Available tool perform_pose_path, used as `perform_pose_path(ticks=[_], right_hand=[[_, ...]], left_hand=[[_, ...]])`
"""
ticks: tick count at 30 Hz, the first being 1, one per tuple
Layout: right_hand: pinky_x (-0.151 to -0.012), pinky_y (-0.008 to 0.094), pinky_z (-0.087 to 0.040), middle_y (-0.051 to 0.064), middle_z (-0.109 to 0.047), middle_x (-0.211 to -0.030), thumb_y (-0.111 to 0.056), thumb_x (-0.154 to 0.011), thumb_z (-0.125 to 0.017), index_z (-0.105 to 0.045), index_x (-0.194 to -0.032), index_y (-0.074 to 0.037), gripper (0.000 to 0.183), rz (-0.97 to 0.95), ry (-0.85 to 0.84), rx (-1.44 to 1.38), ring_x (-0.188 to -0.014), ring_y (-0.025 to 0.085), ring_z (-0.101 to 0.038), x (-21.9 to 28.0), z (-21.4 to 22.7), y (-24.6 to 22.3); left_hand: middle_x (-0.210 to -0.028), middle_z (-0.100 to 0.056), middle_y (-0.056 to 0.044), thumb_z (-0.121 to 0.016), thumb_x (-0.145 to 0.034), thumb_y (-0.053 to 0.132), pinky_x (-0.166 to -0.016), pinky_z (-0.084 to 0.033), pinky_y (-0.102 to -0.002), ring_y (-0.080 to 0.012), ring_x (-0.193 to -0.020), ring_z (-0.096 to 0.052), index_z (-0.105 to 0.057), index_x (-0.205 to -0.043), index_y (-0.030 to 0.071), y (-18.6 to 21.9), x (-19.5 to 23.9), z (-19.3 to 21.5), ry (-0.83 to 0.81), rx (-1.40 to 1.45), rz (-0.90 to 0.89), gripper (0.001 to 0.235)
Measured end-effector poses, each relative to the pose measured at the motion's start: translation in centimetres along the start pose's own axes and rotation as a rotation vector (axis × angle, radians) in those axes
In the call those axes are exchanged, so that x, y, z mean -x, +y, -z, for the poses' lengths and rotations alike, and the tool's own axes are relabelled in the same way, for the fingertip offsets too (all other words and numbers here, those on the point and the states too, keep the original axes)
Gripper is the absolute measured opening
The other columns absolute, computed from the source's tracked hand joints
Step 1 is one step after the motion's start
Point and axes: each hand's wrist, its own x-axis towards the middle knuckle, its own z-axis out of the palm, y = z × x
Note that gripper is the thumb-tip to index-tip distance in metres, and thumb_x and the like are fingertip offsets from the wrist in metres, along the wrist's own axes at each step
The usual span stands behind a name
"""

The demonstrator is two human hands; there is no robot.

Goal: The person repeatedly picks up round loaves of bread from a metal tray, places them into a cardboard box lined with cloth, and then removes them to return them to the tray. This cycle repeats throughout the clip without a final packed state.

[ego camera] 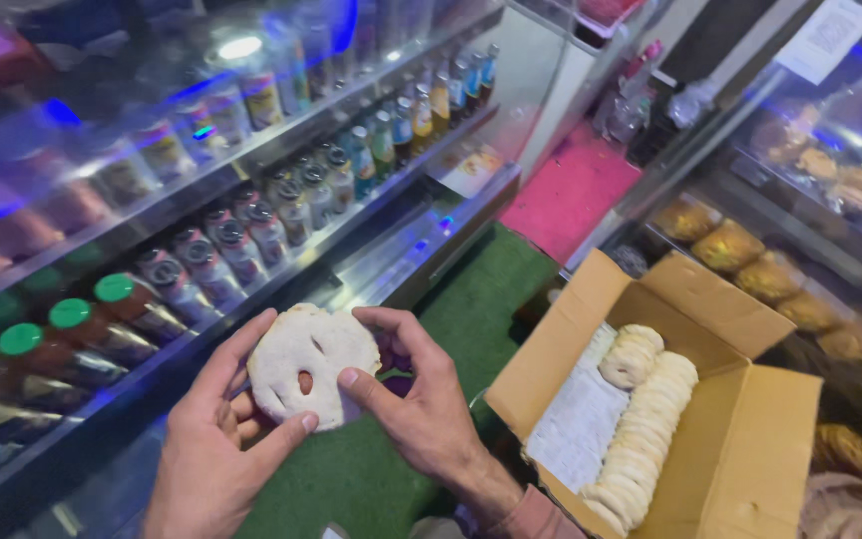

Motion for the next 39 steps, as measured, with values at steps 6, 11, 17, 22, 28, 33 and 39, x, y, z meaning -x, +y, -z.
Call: perform_pose_path(ticks=[6, 11, 17, 22, 28, 33, 39], right_hand=[[-0.071, 0.023, -0.056, 0.003, -0.069, -0.100, -0.023, -0.089, -0.071, -0.059, -0.135, -0.009, 0.049, 0.093, -0.148, 0.026, -0.083, 0.007, -0.062, -3.0, -5.6, -3.3], [-0.075, 0.026, -0.059, 0.003, -0.069, -0.100, -0.028, -0.090, -0.069, -0.059, -0.132, -0.008, 0.047, 0.236, -0.252, 0.103, -0.087, 0.010, -0.064, -5.7, -9.4, -6.3], [-0.074, 0.025, -0.058, 0.004, -0.069, -0.105, -0.027, -0.090, -0.070, -0.058, -0.133, -0.007, 0.048, 0.324, -0.361, 0.061, -0.088, 0.010, -0.064, -9.5, -12.8, -9.6], [-0.070, 0.025, -0.057, 0.002, -0.064, -0.092, -0.027, -0.088, -0.071, -0.057, -0.135, -0.012, 0.052, 0.376, -0.441, 0.138, -0.075, 0.009, -0.060, -13.7, -14.3, -13.0], [-0.062, 0.024, -0.060, 0.006, -0.065, -0.106, -0.024, -0.086, -0.071, -0.052, -0.141, -0.012, 0.059, 0.423, -0.603, 0.104, -0.080, 0.011, -0.066, -20.2, -15.6, -15.9], [-0.074, 0.025, -0.059, 0.007, -0.069, -0.107, -0.020, -0.088, -0.073, -0.051, -0.142, -0.010, 0.059, 0.527, -0.666, 0.044, -0.081, 0.010, -0.066, -26.1, -17.4, -17.8], [-0.065, 0.022, -0.055, 0.005, -0.066, -0.104, -0.020, -0.085, -0.076, -0.056, -0.140, -0.012, 0.059, 0.549, -0.755, 0.013, -0.074, 0.007, -0.058, -33.4, -20.0, -19.1]], left_hand=[[-0.140, -0.071, -0.012, -0.081, -0.061, -0.014, -0.082, -0.062, -0.030, -0.0196, -0.100, -0.077, -0.050, -0.153, 0.020, 1.5, 0.1, 5.8, 0.139, -0.024, -0.149, 0.103], [-0.138, -0.073, -0.010, -0.080, -0.062, -0.016, -0.081, -0.061, -0.029, -0.0181, -0.096, -0.076, -0.051, -0.153, 0.021, 5.0, 0.5, 9.3, 0.240, -0.032, -0.189, 0.102], [-0.138, -0.073, -0.007, -0.080, -0.064, -0.013, -0.075, -0.061, -0.027, -0.0164, -0.093, -0.076, -0.051, -0.152, 0.021, 9.3, -0.1, 12.5, 0.318, -0.089, -0.297, 0.099], [-0.137, -0.072, -0.008, -0.080, -0.066, -0.012, -0.076, -0.060, -0.026, -0.0162, -0.094, -0.074, -0.049, -0.154, 0.021, 12.5, -2.4, 14.3, 0.395, -0.094, -0.351, 0.099], [-0.135, -0.071, -0.006, -0.081, -0.065, -0.012, -0.076, -0.062, -0.027, -0.0148, -0.093, -0.073, -0.050, -0.153, 0.018, 16.2, -6.4, 15.5, 0.440, -0.113, -0.488, 0.098], [-0.144, -0.068, -0.001, -0.078, -0.069, -0.011, -0.081, -0.062, -0.028, -0.0130, -0.105, -0.074, -0.047, -0.152, 0.020, 20.0, -9.9, 16.8, 0.488, -0.183, -0.537, 0.094], [-0.147, -0.063, 0.001, -0.073, -0.075, -0.008, -0.087, -0.066, -0.033, -0.0154, -0.106, -0.076, -0.043, -0.153, 0.023, 24.1, -13.2, 18.1, 0.531, -0.211, -0.507, 0.090]])
